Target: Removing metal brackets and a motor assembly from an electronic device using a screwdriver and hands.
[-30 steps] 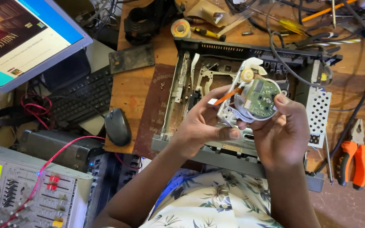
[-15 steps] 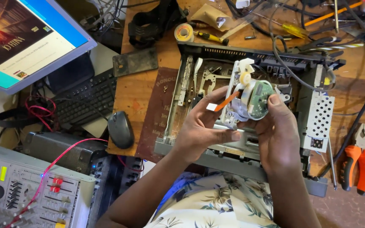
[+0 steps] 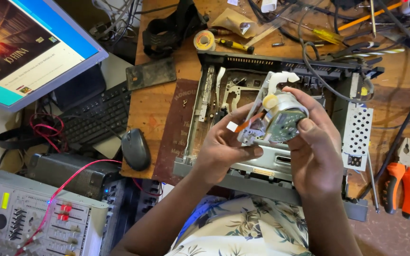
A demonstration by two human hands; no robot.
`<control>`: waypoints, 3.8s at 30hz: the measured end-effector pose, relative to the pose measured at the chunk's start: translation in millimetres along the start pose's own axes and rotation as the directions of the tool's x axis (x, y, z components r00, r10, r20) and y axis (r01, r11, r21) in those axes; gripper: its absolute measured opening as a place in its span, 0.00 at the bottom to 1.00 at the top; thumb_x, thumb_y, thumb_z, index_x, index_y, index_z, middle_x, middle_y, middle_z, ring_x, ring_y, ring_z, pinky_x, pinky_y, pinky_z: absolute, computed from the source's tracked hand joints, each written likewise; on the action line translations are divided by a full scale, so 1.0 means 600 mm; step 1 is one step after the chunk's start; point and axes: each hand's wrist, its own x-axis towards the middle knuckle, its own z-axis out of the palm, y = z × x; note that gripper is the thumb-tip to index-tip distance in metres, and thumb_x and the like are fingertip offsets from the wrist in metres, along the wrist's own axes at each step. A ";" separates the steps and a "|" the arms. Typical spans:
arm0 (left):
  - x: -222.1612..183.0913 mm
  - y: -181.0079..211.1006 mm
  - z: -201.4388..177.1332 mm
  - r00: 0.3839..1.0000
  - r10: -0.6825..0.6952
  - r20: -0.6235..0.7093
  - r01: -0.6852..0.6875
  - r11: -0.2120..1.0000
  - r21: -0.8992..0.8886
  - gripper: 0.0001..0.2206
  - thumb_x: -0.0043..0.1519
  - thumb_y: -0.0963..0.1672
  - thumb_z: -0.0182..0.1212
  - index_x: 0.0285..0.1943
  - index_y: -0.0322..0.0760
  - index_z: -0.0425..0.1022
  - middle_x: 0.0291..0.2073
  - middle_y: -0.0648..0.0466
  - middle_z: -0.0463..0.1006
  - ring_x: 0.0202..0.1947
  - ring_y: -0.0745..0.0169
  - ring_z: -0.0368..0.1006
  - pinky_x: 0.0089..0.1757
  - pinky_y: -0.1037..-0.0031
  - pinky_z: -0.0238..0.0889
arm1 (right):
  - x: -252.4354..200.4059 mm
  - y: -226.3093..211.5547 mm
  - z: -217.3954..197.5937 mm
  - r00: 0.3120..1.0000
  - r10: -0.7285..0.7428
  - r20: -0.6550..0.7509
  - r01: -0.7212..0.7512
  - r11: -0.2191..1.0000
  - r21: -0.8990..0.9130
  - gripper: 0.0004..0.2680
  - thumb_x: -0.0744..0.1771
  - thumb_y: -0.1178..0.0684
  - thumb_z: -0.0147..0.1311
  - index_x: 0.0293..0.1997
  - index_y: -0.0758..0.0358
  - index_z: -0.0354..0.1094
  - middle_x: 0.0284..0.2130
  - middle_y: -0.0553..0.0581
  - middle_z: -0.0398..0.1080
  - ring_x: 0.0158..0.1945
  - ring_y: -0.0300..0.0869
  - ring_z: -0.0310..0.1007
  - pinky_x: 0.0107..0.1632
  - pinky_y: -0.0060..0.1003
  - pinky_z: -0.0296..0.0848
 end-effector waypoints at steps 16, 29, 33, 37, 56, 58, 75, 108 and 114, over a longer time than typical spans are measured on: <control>0.014 0.009 0.002 0.987 -0.052 -0.151 0.052 0.999 -0.004 0.26 0.64 0.43 0.73 0.70 0.24 0.72 0.49 0.49 0.84 0.51 0.60 0.78 0.56 0.71 0.70 | -0.004 0.030 -0.015 0.978 -0.208 0.018 0.209 0.977 -0.040 0.22 0.65 0.50 0.67 0.66 0.62 0.66 0.48 0.52 0.67 0.49 0.36 0.65 0.55 0.30 0.71; 0.015 0.004 -0.006 0.991 -0.034 -0.129 0.022 0.996 -0.092 0.26 0.66 0.39 0.70 0.73 0.25 0.68 0.55 0.45 0.82 0.56 0.56 0.78 0.61 0.69 0.70 | -0.006 0.026 -0.013 0.982 -0.189 0.005 0.189 0.981 -0.051 0.23 0.64 0.47 0.69 0.64 0.59 0.65 0.45 0.50 0.65 0.48 0.36 0.64 0.54 0.30 0.71; 0.017 0.006 -0.010 0.998 0.023 -0.055 -0.033 0.980 -0.196 0.20 0.69 0.38 0.67 0.70 0.27 0.74 0.60 0.45 0.82 0.60 0.53 0.78 0.62 0.66 0.69 | -0.005 0.027 -0.013 0.986 -0.165 0.029 0.166 0.986 -0.020 0.23 0.64 0.46 0.69 0.63 0.58 0.65 0.43 0.48 0.54 0.45 0.34 0.60 0.52 0.28 0.67; 0.020 -0.011 -0.038 0.983 -0.048 -0.177 -0.032 0.905 -0.424 0.10 0.67 0.36 0.67 0.56 0.25 0.76 0.43 0.45 0.86 0.45 0.56 0.83 0.47 0.69 0.80 | -0.001 0.035 -0.022 0.993 -0.109 0.035 0.109 0.994 0.018 0.17 0.69 0.39 0.60 0.55 0.61 0.69 0.48 0.55 0.72 0.47 0.42 0.73 0.47 0.35 0.77; 0.016 0.004 -0.019 0.951 0.141 -0.276 -0.183 0.974 -0.131 0.06 0.71 0.41 0.67 0.55 0.39 0.80 0.48 0.51 0.83 0.46 0.55 0.80 0.47 0.63 0.77 | -0.016 0.029 -0.007 0.915 -0.386 0.118 0.402 0.899 -0.176 0.12 0.69 0.67 0.60 0.55 0.64 0.64 0.54 0.62 0.72 0.61 0.46 0.77 0.65 0.34 0.82; 0.017 0.001 -0.020 0.944 0.145 -0.295 -0.191 0.972 -0.134 0.06 0.70 0.41 0.68 0.55 0.38 0.81 0.46 0.52 0.84 0.46 0.57 0.80 0.47 0.62 0.77 | -0.018 0.026 -0.001 0.916 -0.392 0.083 0.400 0.883 -0.247 0.10 0.69 0.66 0.62 0.51 0.62 0.64 0.54 0.65 0.72 0.61 0.49 0.78 0.63 0.37 0.83; 0.027 -0.016 -0.049 0.939 0.057 -0.338 -0.199 0.893 -0.403 0.09 0.68 0.39 0.68 0.56 0.41 0.80 0.54 0.52 0.82 0.54 0.48 0.80 0.59 0.52 0.72 | -0.011 0.027 -0.004 0.881 -0.439 0.173 0.472 0.824 -0.314 0.07 0.70 0.65 0.61 0.51 0.66 0.68 0.55 0.72 0.77 0.51 0.46 0.84 0.52 0.30 0.87; 0.027 0.029 -0.007 0.998 -0.042 0.054 0.066 0.815 -0.575 0.32 0.75 0.44 0.61 0.86 0.27 0.54 0.77 0.35 0.65 0.67 0.48 0.73 0.49 0.72 0.81 | -0.008 0.047 -0.032 0.812 -0.502 0.298 0.573 0.783 -0.242 0.11 0.65 0.61 0.70 0.48 0.62 0.71 0.48 0.60 0.76 0.57 0.47 0.78 0.66 0.43 0.80; 0.022 0.067 0.027 0.981 -0.184 -0.069 0.134 0.882 -0.453 0.30 0.76 0.50 0.37 0.87 0.35 0.51 0.76 0.31 0.62 0.74 0.24 0.60 0.72 0.44 0.55 | -0.021 0.009 0.013 0.726 -0.473 0.499 0.684 0.572 -0.453 0.04 0.67 0.63 0.67 0.42 0.62 0.78 0.44 0.57 0.79 0.53 0.49 0.78 0.70 0.48 0.76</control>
